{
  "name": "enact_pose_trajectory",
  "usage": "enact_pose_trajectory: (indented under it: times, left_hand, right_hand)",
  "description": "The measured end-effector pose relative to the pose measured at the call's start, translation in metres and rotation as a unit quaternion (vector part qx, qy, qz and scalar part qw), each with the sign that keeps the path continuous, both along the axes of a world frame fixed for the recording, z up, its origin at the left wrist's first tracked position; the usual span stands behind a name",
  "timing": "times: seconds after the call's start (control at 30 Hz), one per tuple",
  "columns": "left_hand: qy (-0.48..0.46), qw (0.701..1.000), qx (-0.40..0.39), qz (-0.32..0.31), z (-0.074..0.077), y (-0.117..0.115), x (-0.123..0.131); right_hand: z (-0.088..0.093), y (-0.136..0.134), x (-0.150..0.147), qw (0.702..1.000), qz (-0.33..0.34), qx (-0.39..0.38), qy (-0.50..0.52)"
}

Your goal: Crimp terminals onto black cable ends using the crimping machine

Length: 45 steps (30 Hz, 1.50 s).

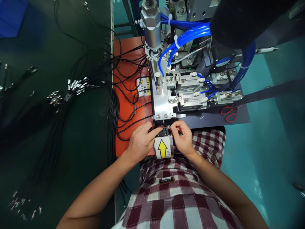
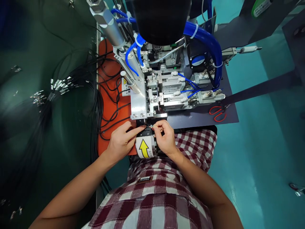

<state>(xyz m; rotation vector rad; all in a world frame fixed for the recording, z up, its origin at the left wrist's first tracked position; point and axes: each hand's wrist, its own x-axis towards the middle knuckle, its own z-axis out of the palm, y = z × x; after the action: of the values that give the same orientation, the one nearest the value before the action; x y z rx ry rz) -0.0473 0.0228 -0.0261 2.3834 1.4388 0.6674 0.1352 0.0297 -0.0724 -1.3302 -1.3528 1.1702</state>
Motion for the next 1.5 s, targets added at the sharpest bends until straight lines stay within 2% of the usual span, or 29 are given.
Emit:
enact_pose_trajectory:
  times: [0.13, 0.37, 0.57, 0.77, 0.83, 1.0, 1.07, 1.17, 1.27, 1.37, 1.5]
  left_hand:
    - [0.003, 1.0, 0.003, -0.002, 0.0, 0.0, 0.0]
    - [0.002, 1.0, 0.023, -0.001, 0.0, 0.0, 0.001]
    - [0.01, 1.0, 0.024, 0.002, -0.001, 0.0, 0.001]
    - [0.009, 1.0, 0.029, 0.001, -0.001, 0.0, 0.001]
    - [0.008, 1.0, 0.027, 0.0, -0.001, 0.0, 0.001]
    - [0.006, 1.0, 0.029, -0.002, 0.0, 0.0, 0.001]
    - [0.007, 1.0, 0.029, -0.002, 0.0, 0.0, 0.001]
    - [0.011, 0.999, 0.031, -0.003, 0.0, -0.001, 0.001]
    - [0.018, 0.999, 0.032, -0.002, -0.001, -0.001, 0.0]
    - [0.021, 0.999, 0.033, 0.001, -0.002, -0.002, 0.0]
    - [0.02, 0.999, 0.026, -0.001, -0.004, -0.003, -0.001]
  right_hand:
    - [0.001, 0.0, 0.0, 1.0, -0.002, 0.009, 0.003]
    - [0.009, 0.0, -0.001, 0.989, 0.004, -0.12, 0.084]
    - [0.018, 0.001, -0.002, 0.987, -0.013, -0.148, 0.06]
    - [0.024, 0.003, -0.004, 0.978, -0.009, -0.189, 0.084]
    - [0.024, 0.002, -0.005, 0.982, -0.015, -0.177, 0.062]
    - [0.023, -0.002, -0.006, 0.994, -0.039, -0.077, -0.068]
    - [0.024, -0.002, -0.006, 0.994, -0.045, -0.067, -0.08]
    - [0.024, 0.0, -0.006, 0.99, -0.039, -0.132, -0.004]
    - [0.021, 0.002, -0.004, 0.974, -0.01, -0.2, 0.106]
    - [0.017, 0.001, -0.002, 0.965, 0.011, -0.202, 0.167]
    - [0.014, 0.0, 0.0, 0.961, 0.02, -0.198, 0.194]
